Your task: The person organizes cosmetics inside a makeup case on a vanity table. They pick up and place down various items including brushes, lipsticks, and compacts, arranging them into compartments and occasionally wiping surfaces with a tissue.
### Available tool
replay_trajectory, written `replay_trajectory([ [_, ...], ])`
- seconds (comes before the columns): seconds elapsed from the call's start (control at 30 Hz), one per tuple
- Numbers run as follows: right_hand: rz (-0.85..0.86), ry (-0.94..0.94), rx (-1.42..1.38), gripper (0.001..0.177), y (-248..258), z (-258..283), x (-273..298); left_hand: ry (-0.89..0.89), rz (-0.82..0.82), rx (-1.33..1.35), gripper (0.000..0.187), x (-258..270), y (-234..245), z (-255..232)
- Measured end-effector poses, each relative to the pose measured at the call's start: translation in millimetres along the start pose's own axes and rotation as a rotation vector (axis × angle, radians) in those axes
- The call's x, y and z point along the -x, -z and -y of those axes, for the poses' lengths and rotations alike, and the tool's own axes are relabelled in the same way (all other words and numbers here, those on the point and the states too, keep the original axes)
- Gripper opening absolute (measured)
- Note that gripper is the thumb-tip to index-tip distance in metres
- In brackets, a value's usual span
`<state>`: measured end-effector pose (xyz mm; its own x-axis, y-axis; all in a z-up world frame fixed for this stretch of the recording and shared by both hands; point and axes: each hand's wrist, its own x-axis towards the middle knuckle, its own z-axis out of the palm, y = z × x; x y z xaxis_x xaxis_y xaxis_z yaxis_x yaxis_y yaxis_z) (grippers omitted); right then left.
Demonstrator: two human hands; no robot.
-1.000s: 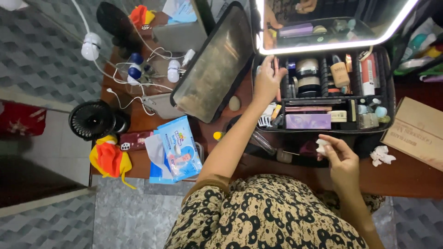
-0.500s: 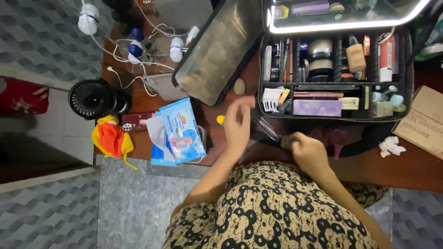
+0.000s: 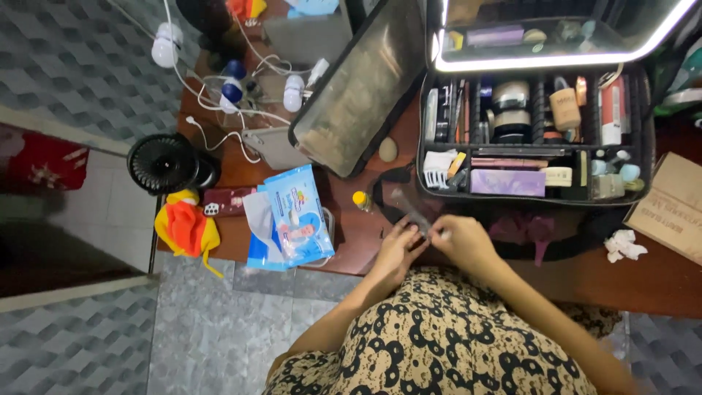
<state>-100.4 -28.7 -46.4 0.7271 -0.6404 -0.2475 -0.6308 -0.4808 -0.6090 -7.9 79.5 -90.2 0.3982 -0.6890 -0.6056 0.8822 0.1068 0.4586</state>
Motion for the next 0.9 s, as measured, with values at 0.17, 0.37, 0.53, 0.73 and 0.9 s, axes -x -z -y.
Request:
replay_trajectory([
  [0.17,0.006,-0.018,-0.279,0.018,30.7,18.7,26.1,-0.178,0.081,-0.51,0.035,6.0,-34.4,-17.8],
  [0.37,-0.343,0.038,-0.324,0.015,65.9,3.4,-15.2,-0.386,0.283,-0.758,0.051,5.9,-75.9,-39.0],
  [0.53,-0.2,-0.212,0.066,0.032,86.5,-15.0,-94.6,-0.361,0.283,-0.819,0.029,17.0,-81.0,-44.3],
  [0.73,-0.093,-0.227,0.24,0.033,48.1,-46.6,-186.1,-0.379,0.278,-0.779,0.027,21.0,-68.0,-48.5],
  [0.9,0.04,-0.266,0.38,0.024,51.9,-31.5,-206.6,-0.428,0.199,-0.744,0.024,22.1,-55.1,-54.6],
])
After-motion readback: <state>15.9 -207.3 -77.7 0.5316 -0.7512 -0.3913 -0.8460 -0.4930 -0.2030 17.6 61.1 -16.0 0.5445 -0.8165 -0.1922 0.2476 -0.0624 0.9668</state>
